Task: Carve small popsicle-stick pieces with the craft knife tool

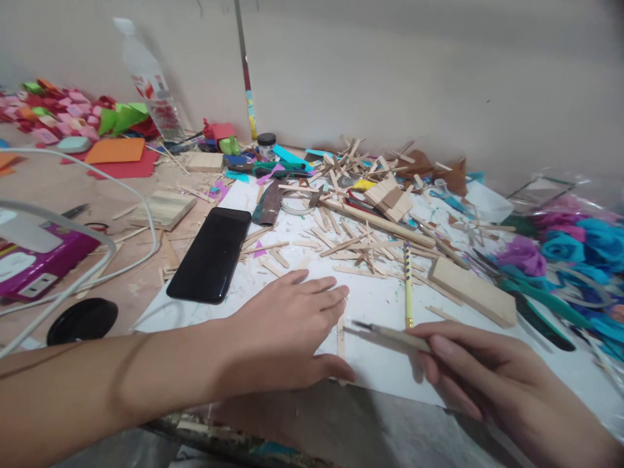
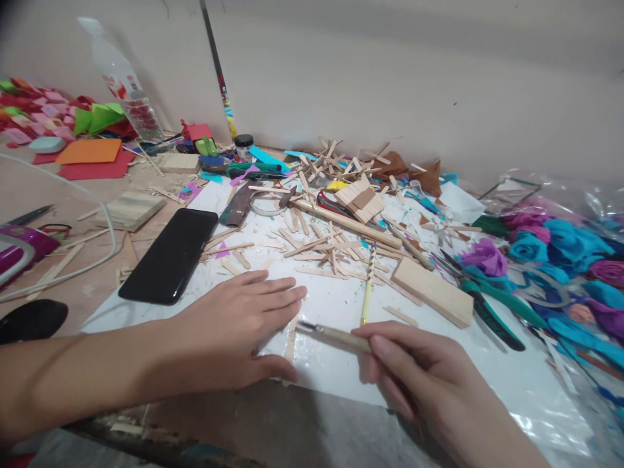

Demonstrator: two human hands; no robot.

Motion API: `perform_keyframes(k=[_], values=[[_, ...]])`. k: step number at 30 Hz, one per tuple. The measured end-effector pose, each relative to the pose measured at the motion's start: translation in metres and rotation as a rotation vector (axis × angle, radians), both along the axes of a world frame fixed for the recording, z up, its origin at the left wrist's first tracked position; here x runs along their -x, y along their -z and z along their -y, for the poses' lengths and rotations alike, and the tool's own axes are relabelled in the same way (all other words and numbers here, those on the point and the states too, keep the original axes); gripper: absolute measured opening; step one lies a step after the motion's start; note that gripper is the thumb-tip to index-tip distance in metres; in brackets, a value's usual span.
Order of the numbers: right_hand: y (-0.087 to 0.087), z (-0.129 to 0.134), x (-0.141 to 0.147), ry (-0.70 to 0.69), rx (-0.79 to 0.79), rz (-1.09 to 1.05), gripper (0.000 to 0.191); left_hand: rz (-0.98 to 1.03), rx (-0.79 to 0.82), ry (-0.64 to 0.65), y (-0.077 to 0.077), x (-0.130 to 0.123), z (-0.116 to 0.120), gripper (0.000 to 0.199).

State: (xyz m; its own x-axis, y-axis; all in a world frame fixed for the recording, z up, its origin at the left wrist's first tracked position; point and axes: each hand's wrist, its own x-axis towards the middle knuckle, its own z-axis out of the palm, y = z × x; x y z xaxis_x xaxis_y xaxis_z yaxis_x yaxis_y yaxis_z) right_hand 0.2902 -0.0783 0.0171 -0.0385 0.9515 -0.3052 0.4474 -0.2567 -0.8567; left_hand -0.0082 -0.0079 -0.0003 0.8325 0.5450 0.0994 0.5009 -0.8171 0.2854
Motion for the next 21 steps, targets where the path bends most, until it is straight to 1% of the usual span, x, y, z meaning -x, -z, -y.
perform_keyframes(k=[2, 3, 4, 5, 7, 8, 12, 16, 19, 21], values=[[-0.005, -0.003, 0.0, 0.039, -0.06, -0.014, 0.033, 0.003, -0.005, 0.001, 0.0, 0.0, 0.0, 0.08], [-0.008, -0.004, 0.001, 0.045, -0.112, 0.018, 0.03, 0.004, -0.006, 0.001, -0.001, 0.0, -0.001, 0.08], [-0.011, -0.004, 0.003, 0.047, -0.162, 0.081, 0.025, 0.005, -0.006, 0.001, -0.001, 0.001, -0.001, 0.081], [-0.013, -0.003, 0.005, 0.104, -0.244, 0.161, 0.02, 0.004, -0.003, 0.001, -0.001, 0.001, -0.001, 0.081], [-0.018, -0.002, 0.009, 0.151, -0.323, 0.263, 0.016, 0.0, 0.007, 0.004, -0.001, 0.0, -0.002, 0.081], [-0.02, -0.002, 0.011, 0.141, -0.346, 0.297, 0.016, -0.004, 0.013, 0.006, -0.001, 0.0, -0.002, 0.081], [-0.027, -0.009, 0.018, -0.063, -0.394, 0.329, 0.022, -0.004, 0.011, 0.001, -0.001, 0.0, -0.002, 0.08], [-0.032, -0.017, 0.024, -0.083, -0.48, 0.352, 0.031, 0.004, -0.016, 0.009, 0.001, -0.001, -0.001, 0.081], [-0.035, -0.019, 0.026, -0.142, -0.467, 0.43, 0.032, -0.007, -0.026, 0.014, 0.002, -0.001, -0.002, 0.082], [-0.035, -0.02, 0.025, -0.133, -0.461, 0.457, 0.031, -0.013, -0.021, 0.014, 0.002, -0.001, -0.002, 0.082]])
